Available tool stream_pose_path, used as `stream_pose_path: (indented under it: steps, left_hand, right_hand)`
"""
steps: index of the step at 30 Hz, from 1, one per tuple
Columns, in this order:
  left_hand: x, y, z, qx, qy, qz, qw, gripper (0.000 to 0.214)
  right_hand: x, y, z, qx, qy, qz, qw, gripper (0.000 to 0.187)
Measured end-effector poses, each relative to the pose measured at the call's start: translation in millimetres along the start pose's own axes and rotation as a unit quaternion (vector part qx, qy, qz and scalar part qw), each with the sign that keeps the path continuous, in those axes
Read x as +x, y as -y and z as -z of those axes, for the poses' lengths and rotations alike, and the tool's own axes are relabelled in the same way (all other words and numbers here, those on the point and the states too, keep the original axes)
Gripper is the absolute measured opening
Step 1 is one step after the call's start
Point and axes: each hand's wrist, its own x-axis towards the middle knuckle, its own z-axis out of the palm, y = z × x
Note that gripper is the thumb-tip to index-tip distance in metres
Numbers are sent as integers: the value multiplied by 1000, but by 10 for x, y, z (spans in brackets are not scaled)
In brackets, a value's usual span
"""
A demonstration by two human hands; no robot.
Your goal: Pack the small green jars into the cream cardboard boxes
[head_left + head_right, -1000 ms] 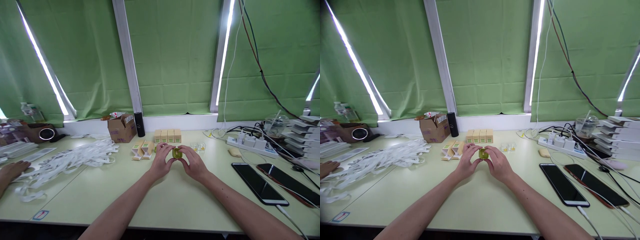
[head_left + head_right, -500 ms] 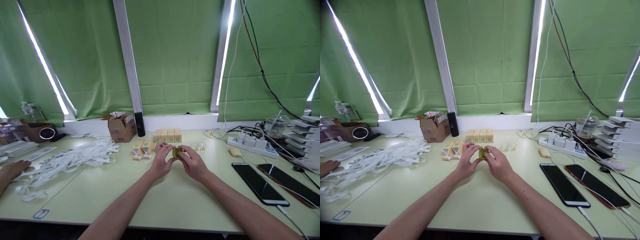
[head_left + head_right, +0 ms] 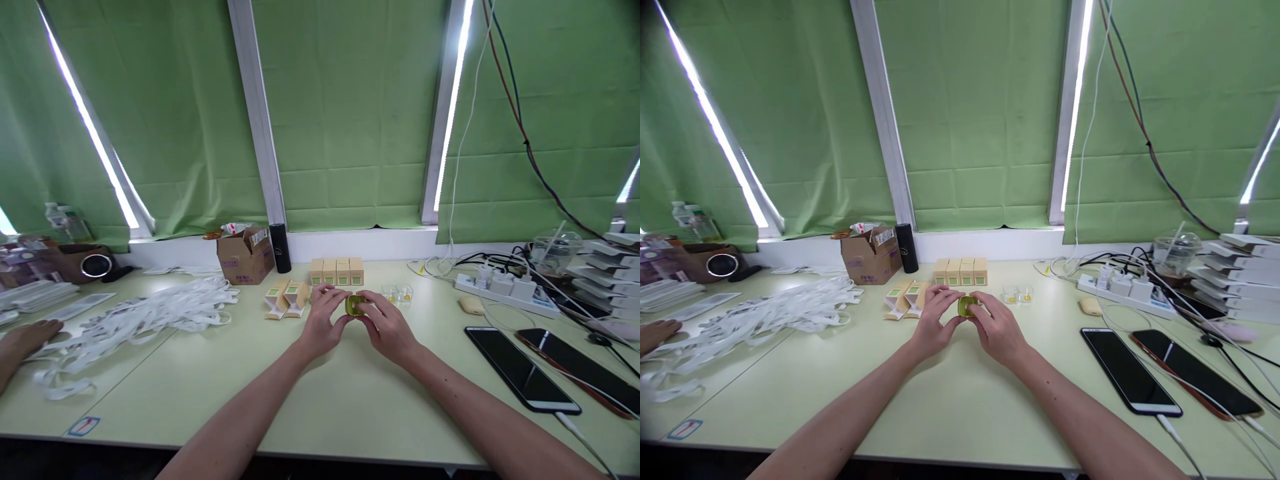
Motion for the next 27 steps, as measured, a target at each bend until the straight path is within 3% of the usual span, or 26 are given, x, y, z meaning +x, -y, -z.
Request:
stream_pose_path:
  steps: [27]
  left_hand:
    - [3,-14,-4,5,-16,-18,1000,42]
  right_hand:
    - [-1,7,7,20,7,-2,1000,33]
